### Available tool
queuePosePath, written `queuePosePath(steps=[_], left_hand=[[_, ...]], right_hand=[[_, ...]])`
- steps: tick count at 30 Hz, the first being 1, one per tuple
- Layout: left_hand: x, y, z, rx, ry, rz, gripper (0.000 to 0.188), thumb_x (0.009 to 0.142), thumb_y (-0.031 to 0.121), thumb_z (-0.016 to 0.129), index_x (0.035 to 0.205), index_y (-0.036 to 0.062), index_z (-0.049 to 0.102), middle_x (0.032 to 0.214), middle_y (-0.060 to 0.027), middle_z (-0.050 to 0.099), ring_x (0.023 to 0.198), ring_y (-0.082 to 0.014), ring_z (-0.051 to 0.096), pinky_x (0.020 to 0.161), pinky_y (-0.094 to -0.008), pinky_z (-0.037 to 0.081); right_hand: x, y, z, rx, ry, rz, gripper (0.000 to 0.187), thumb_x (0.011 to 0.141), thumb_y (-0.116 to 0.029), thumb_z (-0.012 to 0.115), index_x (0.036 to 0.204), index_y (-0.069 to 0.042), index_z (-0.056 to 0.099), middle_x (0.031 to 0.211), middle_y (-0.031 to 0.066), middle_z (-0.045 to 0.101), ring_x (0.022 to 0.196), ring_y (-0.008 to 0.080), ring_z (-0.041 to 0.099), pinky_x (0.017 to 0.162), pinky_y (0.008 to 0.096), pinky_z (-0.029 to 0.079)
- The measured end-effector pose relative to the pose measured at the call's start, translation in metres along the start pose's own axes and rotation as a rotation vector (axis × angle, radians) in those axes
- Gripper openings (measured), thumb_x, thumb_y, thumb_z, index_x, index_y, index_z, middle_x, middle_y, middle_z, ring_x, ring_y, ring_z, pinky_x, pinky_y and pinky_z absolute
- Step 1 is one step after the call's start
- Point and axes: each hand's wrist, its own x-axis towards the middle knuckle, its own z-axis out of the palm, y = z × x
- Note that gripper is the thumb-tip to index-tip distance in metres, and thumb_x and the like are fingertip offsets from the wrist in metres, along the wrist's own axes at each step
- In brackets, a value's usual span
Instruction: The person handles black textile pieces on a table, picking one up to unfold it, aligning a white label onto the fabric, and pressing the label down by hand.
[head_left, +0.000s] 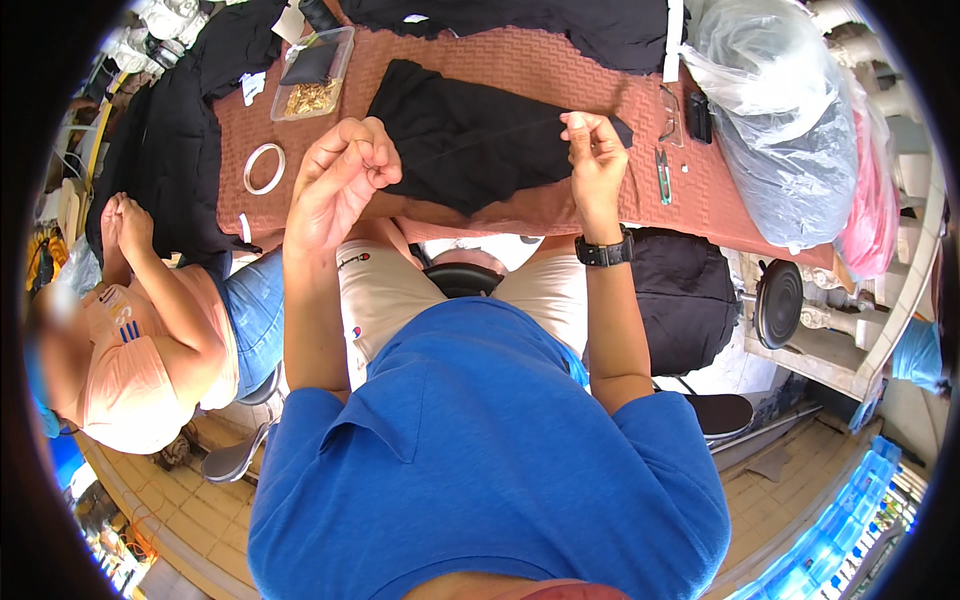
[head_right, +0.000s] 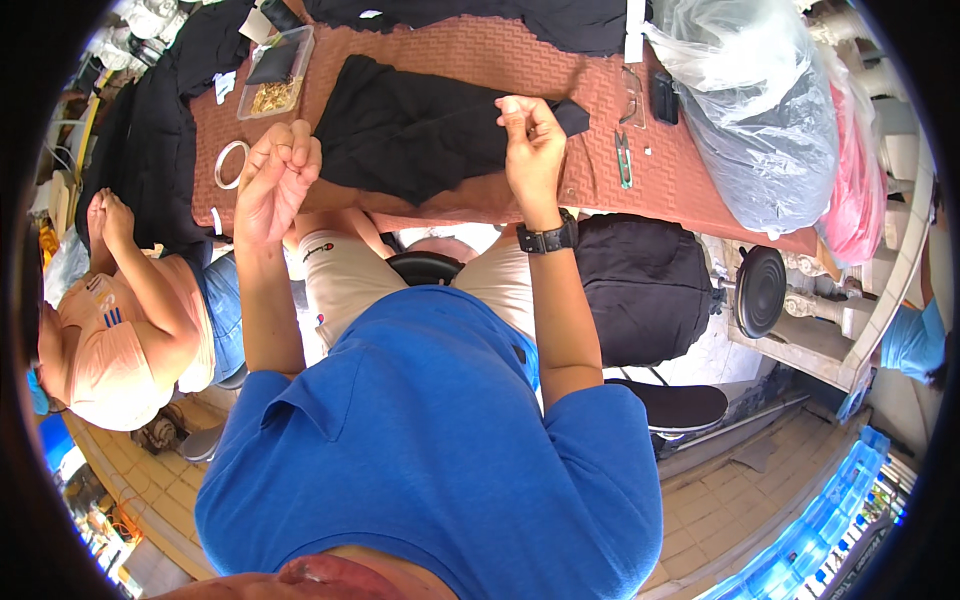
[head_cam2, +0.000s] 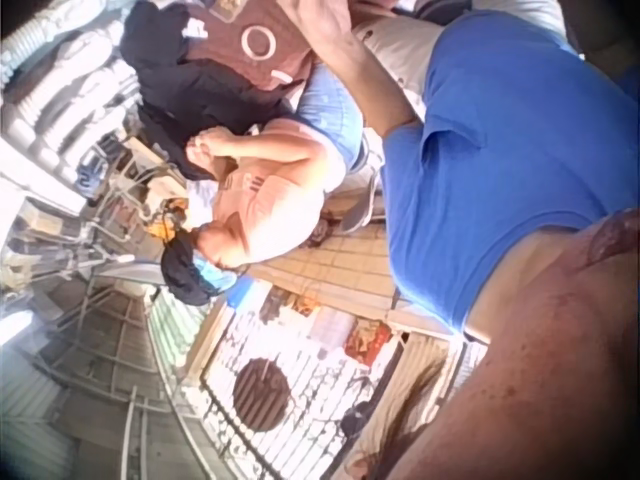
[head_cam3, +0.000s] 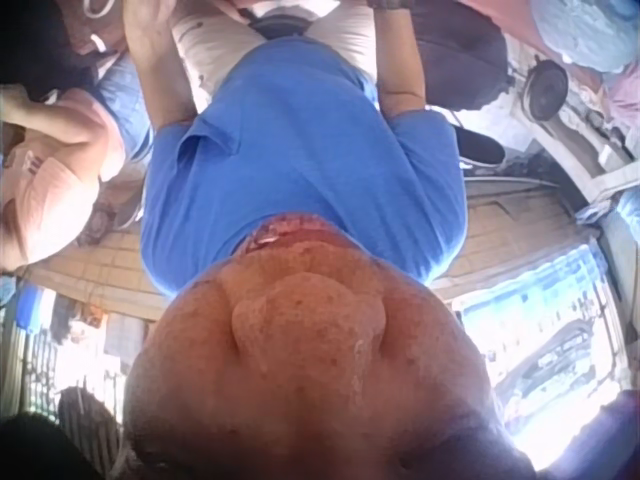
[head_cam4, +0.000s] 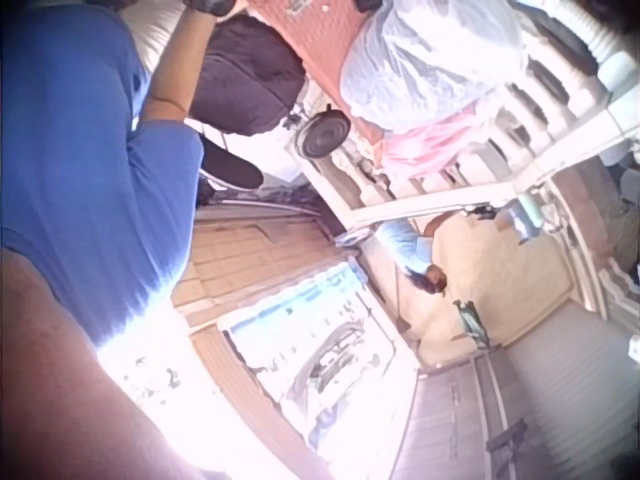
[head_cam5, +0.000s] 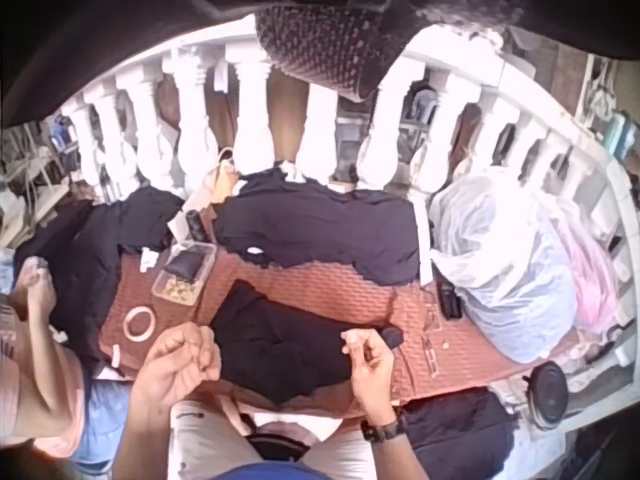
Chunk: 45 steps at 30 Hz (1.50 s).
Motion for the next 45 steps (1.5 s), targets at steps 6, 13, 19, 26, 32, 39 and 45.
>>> queuePosePath(steps=[6,13,19,26,32,39,45], left_hand=[[-0.014,0.01,-0.007,0.11,0.02,-0.041,0.012,0.101,0.01,0.055,0.095,-0.0001,0.057,0.091,-0.0085,0.055,0.075,-0.0126,0.06,0.069,-0.0216,0.051],[-0.023,0.009,-0.01,0.483,0.102,-0.181,0.011,0.098,0.009,0.06,0.103,-0.0003,0.065,0.098,-0.007,0.063,0.076,-0.0097,0.061,0.068,-0.0216,0.051],[-0.005,-0.013,0.011,0.648,0.209,-0.264,0.033,0.093,0.003,0.061,0.127,0.0007,0.062,0.127,-0.0075,0.064,0.075,-0.0067,0.06,0.069,-0.0211,0.047],[-0.002,-0.018,0.015,0.597,0.132,-0.288,0.042,0.091,0.0,0.061,0.133,0.0004,0.058,0.13,-0.0068,0.063,0.072,-0.0055,0.059,0.071,-0.0213,0.05],[-0.004,-0.024,0.014,0.582,0.089,-0.319,0.043,0.092,-0.002,0.061,0.134,0.0014,0.057,0.125,-0.0074,0.064,0.073,-0.0052,0.059,0.068,-0.0214,0.052],[-0.005,-0.034,0.013,0.59,0.237,-0.187,0.041,0.093,0.002,0.065,0.132,0.0007,0.056,0.1,-0.0043,0.066,0.077,-0.0047,0.057,0.072,-0.0194,0.048],[-0.006,-0.044,0.005,1.01,0.287,-0.035,0.021,0.086,0.004,0.075,0.107,0.0037,0.075,0.076,0.0049,0.052,0.07,-0.0036,0.045,0.062,-0.019,0.036]], right_hand=[[0.004,0.009,-0.008,0.264,0.011,0.118,0.008,0.094,-0.009,0.069,0.097,-0.001,0.069,0.094,0.0083,0.072,0.073,0.009,0.064,0.068,0.021,0.053],[-0.002,-0.015,0.008,0.429,-0.115,0.194,0.006,0.091,0.0,0.069,0.095,0.002,0.066,0.091,0.0133,0.072,0.08,0.018,0.071,0.074,0.0298,0.061],[-0.026,-0.031,0.042,0.225,-0.409,0.163,0.009,0.089,-0.002,0.072,0.098,0.0,0.073,0.087,0.0084,0.07,0.074,0.0123,0.069,0.065,0.0243,0.058],[-0.031,-0.047,0.051,0.093,-0.624,0.354,0.02,0.088,-0.01,0.076,0.106,-0.002,0.074,0.092,0.0034,0.072,0.076,0.007,0.06,0.069,0.0217,0.05],[-0.033,-0.036,0.058,0.38,-0.606,0.546,0.02,0.091,-0.007,0.072,0.11,0.0,0.071,0.095,0.0045,0.069,0.08,0.0089,0.059,0.071,0.023,0.05],[-0.036,-0.035,0.06,0.441,-0.527,0.557,0.018,0.091,-0.007,0.072,0.108,-0.001,0.07,0.094,0.0038,0.069,0.08,0.0084,0.06,0.071,0.0223,0.049],[-0.038,-0.033,0.059,0.405,-0.516,0.496,0.018,0.092,-0.005,0.071,0.108,-0.001,0.069,0.095,0.0032,0.067,0.082,0.0079,0.059,0.072,0.0223,0.049]])
